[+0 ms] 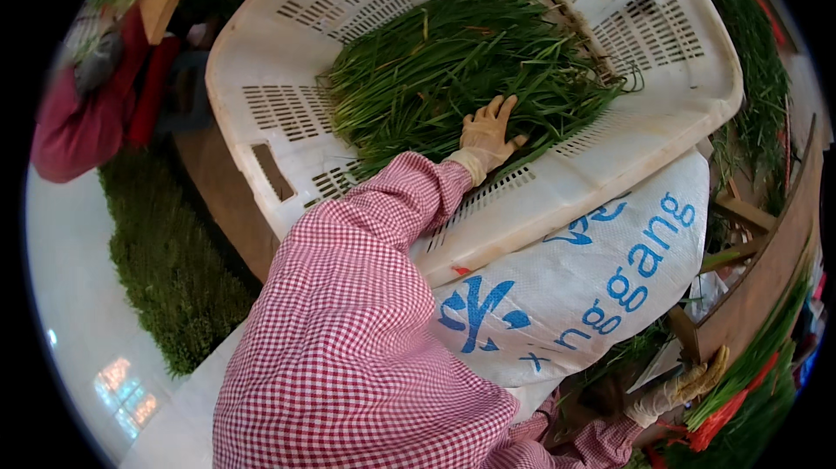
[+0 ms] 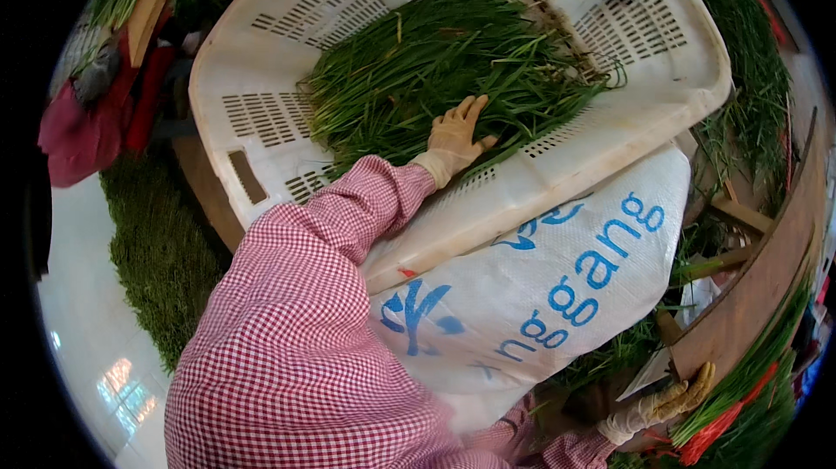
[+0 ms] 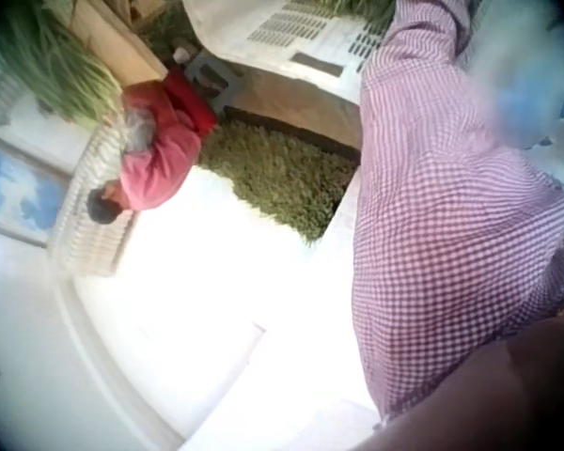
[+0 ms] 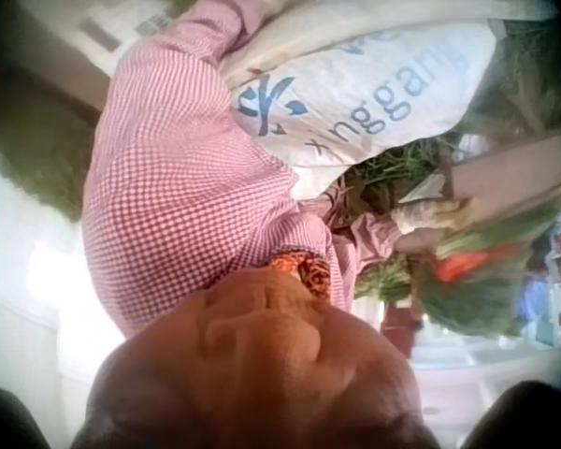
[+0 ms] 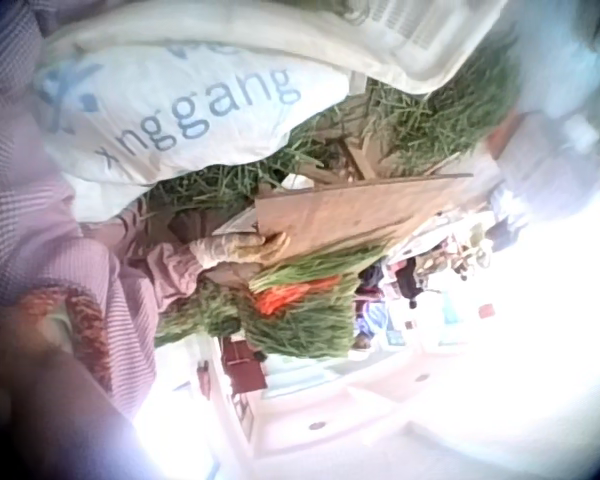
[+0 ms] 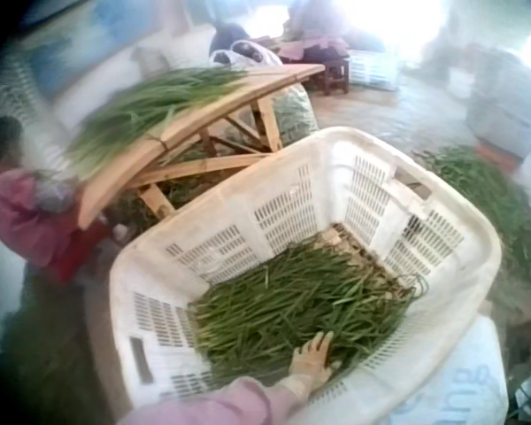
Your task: The person gathers handfuls of green vegetables from a bin and a table, aligns the stalks, and uses red ties to secure them into bundles.
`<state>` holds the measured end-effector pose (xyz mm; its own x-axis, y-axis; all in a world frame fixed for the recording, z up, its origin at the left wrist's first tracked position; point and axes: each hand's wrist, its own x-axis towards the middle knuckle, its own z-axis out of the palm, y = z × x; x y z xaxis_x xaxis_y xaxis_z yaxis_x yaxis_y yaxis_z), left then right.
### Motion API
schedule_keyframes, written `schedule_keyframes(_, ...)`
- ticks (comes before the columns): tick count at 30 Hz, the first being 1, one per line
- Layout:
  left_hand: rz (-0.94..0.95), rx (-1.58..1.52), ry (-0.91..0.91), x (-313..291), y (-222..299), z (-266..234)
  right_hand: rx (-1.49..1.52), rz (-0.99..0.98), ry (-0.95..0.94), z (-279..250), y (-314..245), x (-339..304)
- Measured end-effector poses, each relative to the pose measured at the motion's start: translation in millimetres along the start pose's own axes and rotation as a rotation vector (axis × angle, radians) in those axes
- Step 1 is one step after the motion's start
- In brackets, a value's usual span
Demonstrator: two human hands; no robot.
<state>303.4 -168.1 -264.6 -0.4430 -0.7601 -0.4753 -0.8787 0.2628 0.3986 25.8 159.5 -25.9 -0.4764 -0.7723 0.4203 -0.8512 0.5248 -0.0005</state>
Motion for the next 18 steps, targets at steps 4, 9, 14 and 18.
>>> schedule_keyframes(4, -0.186, -0.060, -0.001, 20, 14, -17, 0.026, -0.049, 0.017, -6, 7, -5)
schedule_keyframes(9, -0.301, -0.102, -0.219, 16, 29, -21, 0.038, 0.012, -0.011, -3, -1, -7)
schedule_keyframes(14, -0.209, -0.375, -0.315, 27, 5, -4, 0.106, 0.096, 0.020, 2, -13, -4)
schedule_keyframes(18, -0.109, -0.218, -0.156, 13, 10, -6, 0.009, 0.024, 0.018, -2, 4, -11)
